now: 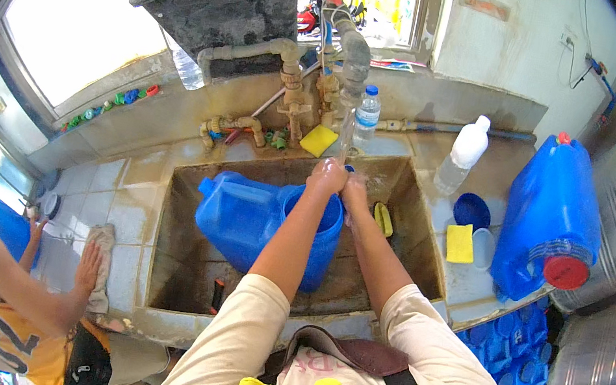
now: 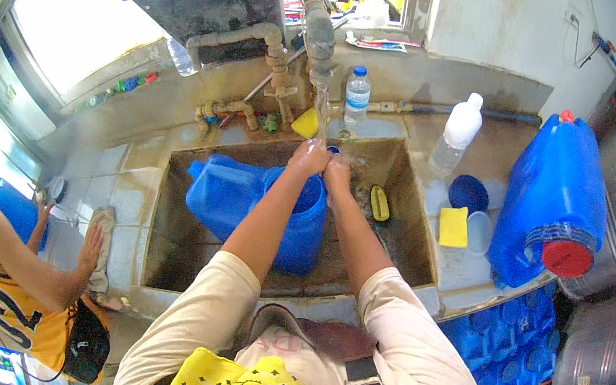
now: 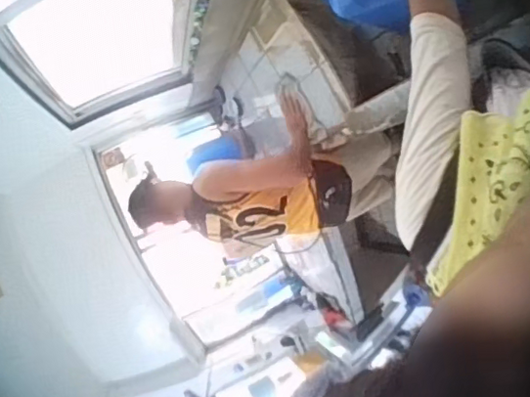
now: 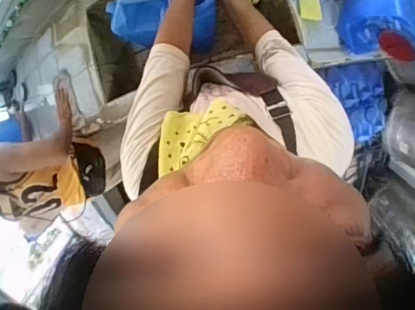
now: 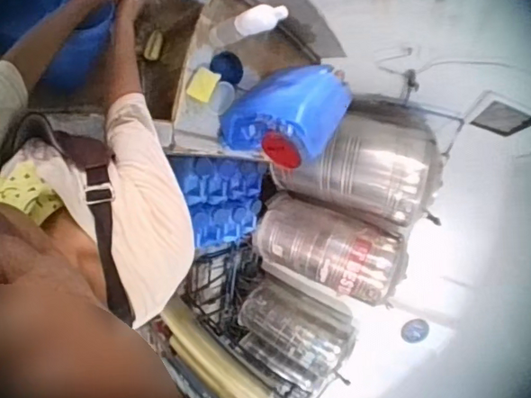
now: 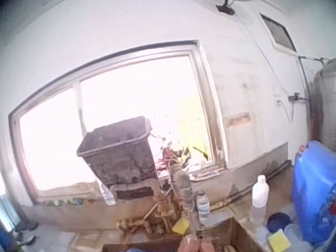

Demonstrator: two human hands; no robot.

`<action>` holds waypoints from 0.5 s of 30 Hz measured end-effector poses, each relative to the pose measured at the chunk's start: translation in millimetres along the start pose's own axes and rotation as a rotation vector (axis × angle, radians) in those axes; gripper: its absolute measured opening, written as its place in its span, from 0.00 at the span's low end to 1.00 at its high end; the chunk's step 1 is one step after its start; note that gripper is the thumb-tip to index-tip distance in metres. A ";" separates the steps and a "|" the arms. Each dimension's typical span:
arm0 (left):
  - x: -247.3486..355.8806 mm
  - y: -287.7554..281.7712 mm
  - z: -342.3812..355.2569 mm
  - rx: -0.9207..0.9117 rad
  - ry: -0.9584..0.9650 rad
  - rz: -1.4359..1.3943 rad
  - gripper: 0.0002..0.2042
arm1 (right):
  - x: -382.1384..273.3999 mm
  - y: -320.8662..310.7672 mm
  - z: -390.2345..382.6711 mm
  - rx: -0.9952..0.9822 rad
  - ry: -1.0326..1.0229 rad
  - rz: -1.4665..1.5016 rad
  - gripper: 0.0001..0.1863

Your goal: The person scrubs and rinses several large blue plastic containers and their lids in a sink using a yellow sponge and running water. They repeatedly fill, scrub, rinse, and set aside each container and lid.

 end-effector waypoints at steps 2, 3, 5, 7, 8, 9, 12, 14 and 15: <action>-6.1 -3.2 -0.6 -0.103 0.007 -0.018 0.17 | 8.3 1.2 0.7 0.028 0.019 0.166 0.16; -6.4 -5.0 -1.8 -0.148 0.018 -0.046 0.18 | 13.3 1.2 1.0 0.059 0.031 0.114 0.16; -5.0 -8.0 -7.7 -0.276 0.069 -0.175 0.20 | 21.5 11.9 4.6 -0.014 0.040 0.042 0.15; -11.7 -18.3 -11.2 -0.248 -0.022 -0.416 0.19 | 23.8 15.8 9.3 0.005 -0.039 -0.091 0.17; -17.8 -15.1 -14.7 -0.354 -0.165 -0.617 0.16 | 24.4 15.9 10.6 0.034 -0.082 -0.160 0.17; -24.5 -20.6 -16.9 -0.318 -0.251 -0.726 0.15 | 26.8 17.4 11.5 0.028 -0.100 -0.181 0.18; -32.7 -32.7 -21.9 -0.287 -0.306 -0.811 0.17 | 33.0 17.9 6.3 -0.036 -0.124 -0.183 0.21; -11.9 -57.5 -23.3 -0.085 0.205 -0.096 0.18 | 43.6 25.6 -6.1 -0.272 0.000 -0.134 0.24; -4.3 -59.4 -31.4 -0.033 0.378 0.287 0.19 | 36.0 20.5 -12.9 -0.259 -0.094 -0.137 0.24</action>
Point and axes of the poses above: each hand's wrist, its own z-axis towards the middle knuckle, its own y-axis out of the palm, x = y × z, the point moved 7 cm from there along z, towards the middle knuckle, and after that the axes turned 13 degrees about -z, right-handed, at the moved point
